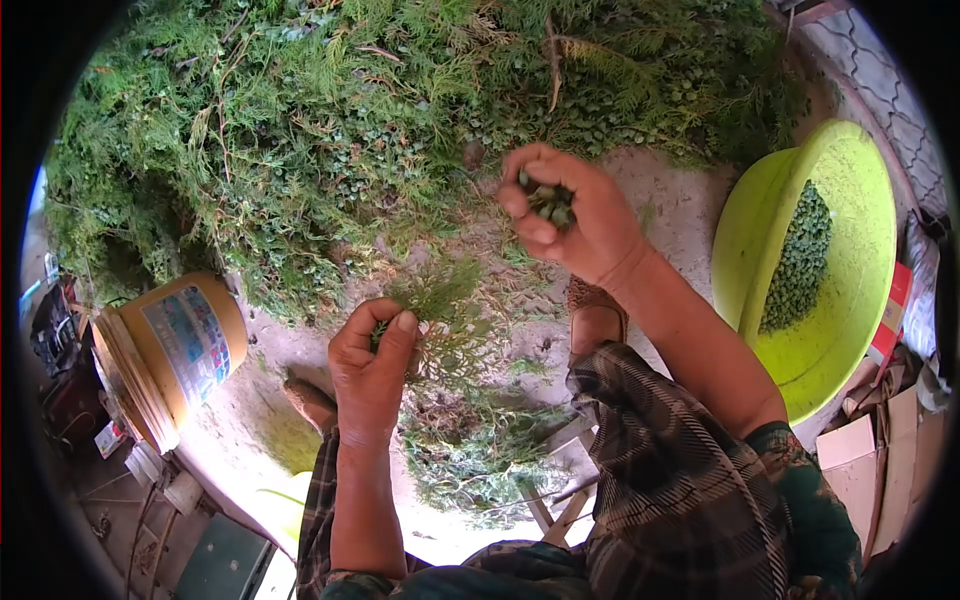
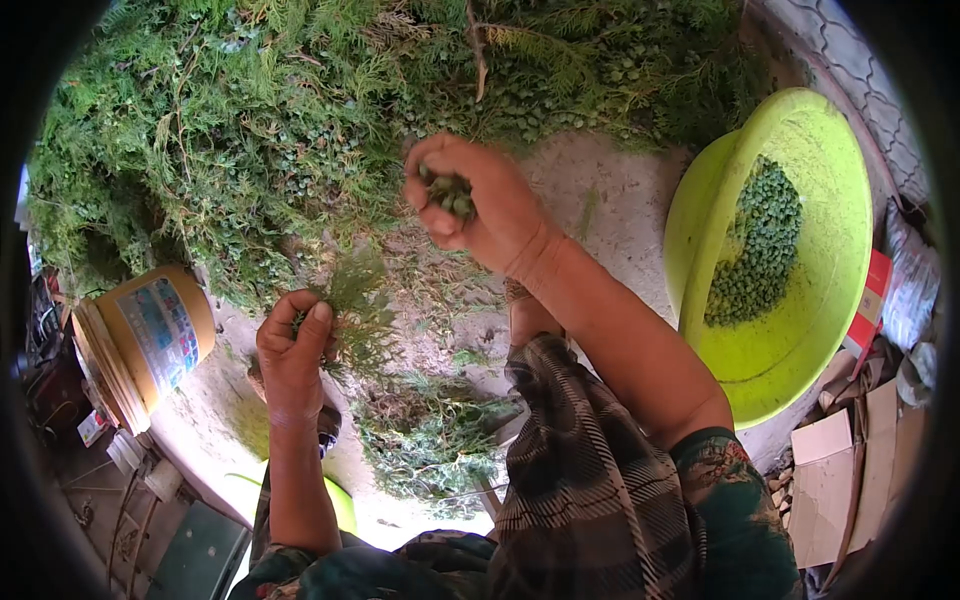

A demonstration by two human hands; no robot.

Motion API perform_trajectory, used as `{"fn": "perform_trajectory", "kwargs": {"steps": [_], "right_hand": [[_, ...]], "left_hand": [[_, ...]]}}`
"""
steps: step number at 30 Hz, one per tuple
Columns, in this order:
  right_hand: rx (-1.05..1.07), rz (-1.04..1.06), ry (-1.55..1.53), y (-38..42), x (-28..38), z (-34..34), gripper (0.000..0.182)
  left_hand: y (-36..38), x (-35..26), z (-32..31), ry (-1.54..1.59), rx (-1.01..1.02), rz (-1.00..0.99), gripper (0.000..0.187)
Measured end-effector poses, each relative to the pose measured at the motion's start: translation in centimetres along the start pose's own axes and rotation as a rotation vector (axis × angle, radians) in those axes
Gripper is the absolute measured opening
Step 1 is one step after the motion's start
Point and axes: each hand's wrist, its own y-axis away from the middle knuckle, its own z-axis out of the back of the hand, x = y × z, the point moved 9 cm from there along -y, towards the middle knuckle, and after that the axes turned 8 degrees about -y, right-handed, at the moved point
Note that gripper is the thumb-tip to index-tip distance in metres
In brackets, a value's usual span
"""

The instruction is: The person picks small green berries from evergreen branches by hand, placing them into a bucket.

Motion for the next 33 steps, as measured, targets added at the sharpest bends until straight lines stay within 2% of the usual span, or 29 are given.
{"fn": "perform_trajectory", "kwargs": {"steps": [2, 4, 6, 10, 13, 15, 17, 18, 20, 21, 23, 24, 26, 27, 29, 30, 31, 32, 33], "right_hand": [[-0.043, -0.073, 0.175, 0.7, -1.8, -0.2, 0.018], [-0.019, -0.103, 0.219, 0.8, -3.6, 0.3, 0.023], [0.041, -0.266, 0.248, 1.7, -6.2, -0.2, 0.031], [0.126, -0.375, 0.079, 3.0, -8.1, -1.3, 0.033], [0.121, -0.331, 0.185, 2.7, -7.9, -1.6, 0.029], [0.123, -0.305, 0.238, 2.5, -7.5, -1.9, 0.027], [0.034, -0.161, 0.495, 2.2, -5.8, -1.5, 0.019], [0.031, -0.159, 0.496, 2.1, -6.0, -1.4, 0.019], [0.136, 0.169, 0.881, 2.2, -4.0, -3.3, 0.014], [0.134, 0.170, 0.883, 2.6, -3.5, -3.6, 0.014], [-0.112, -0.165, 0.416, 3.7, -3.8, -2.4, 0.014], [-0.114, -0.165, 0.416, 3.7, -3.1, -2.1, 0.014], [-0.067, -0.026, 0.206, 3.4, -0.5, -2.3, 0.021], [-0.068, -0.025, 0.205, 4.2, 0.1, -2.7, 0.021], [-0.134, 0.126, 0.396, 7.1, 3.6, -5.2, 0.024], [-0.217, 0.511, 0.905, 10.0, 7.9, -6.8, 0.023], [-0.333, 0.688, 0.474, 13.2, 10.7, -4.1, 0.022], [-0.403, 0.754, 0.852, 16.1, 14.8, -5.6, 0.028], [-0.708, 0.938, 1.313, 19.1, 18.3, -5.1, 0.026]], "left_hand": [[-0.1, -0.3, -0.1, 0.017, 0.018, 0.000, 0.009], [0.0, -0.5, -0.4, 0.032, 0.032, 0.012, 0.010], [0.0, -0.8, -0.7, 0.061, 0.058, 0.009, 0.012], [0.1, -0.7, -0.9, 0.026, 0.108, 0.029, 0.012], [0.1, -0.4, -1.0, 0.053, 0.123, 0.063, 0.013], [0.4, 0.2, -1.5, 0.023, 0.187, 0.182, 0.015], [0.9, 0.4, -1.5, 0.018, 0.203, 0.210, 0.015], [1.1, 0.6, -1.7, 0.012, 0.220, 0.237, 0.015], [1.1, 0.5, -1.5, 0.028, 0.202, 0.292, 0.012], [1.1, 0.5, -1.6, 0.086, 0.210, 0.309, 0.012], [1.3, 0.5, -1.3, 0.143, 0.219, 0.329, 0.012], [1.4, 0.4, -0.6, 0.166, 0.209, 0.317, 0.012], [1.5, 0.3, 0.1, 0.188, 0.200, 0.304, 0.013], [1.5, 0.4, 0.7, 0.196, 0.149, 0.303, 0.012], [1.3, 0.4, 1.2, 0.207, 0.101, 0.297, 0.012], [1.2, 0.5, 1.0, 0.256, 0.124, 0.294, 0.013], [1.1, 0.5, 0.9, 0.305, 0.144, 0.290, 0.013], [1.2, 0.5, 1.0, 0.309, 0.138, 0.287, 0.013], [1.3, 0.6, 1.0, 0.305, 0.115, 0.305, 0.014]]}}
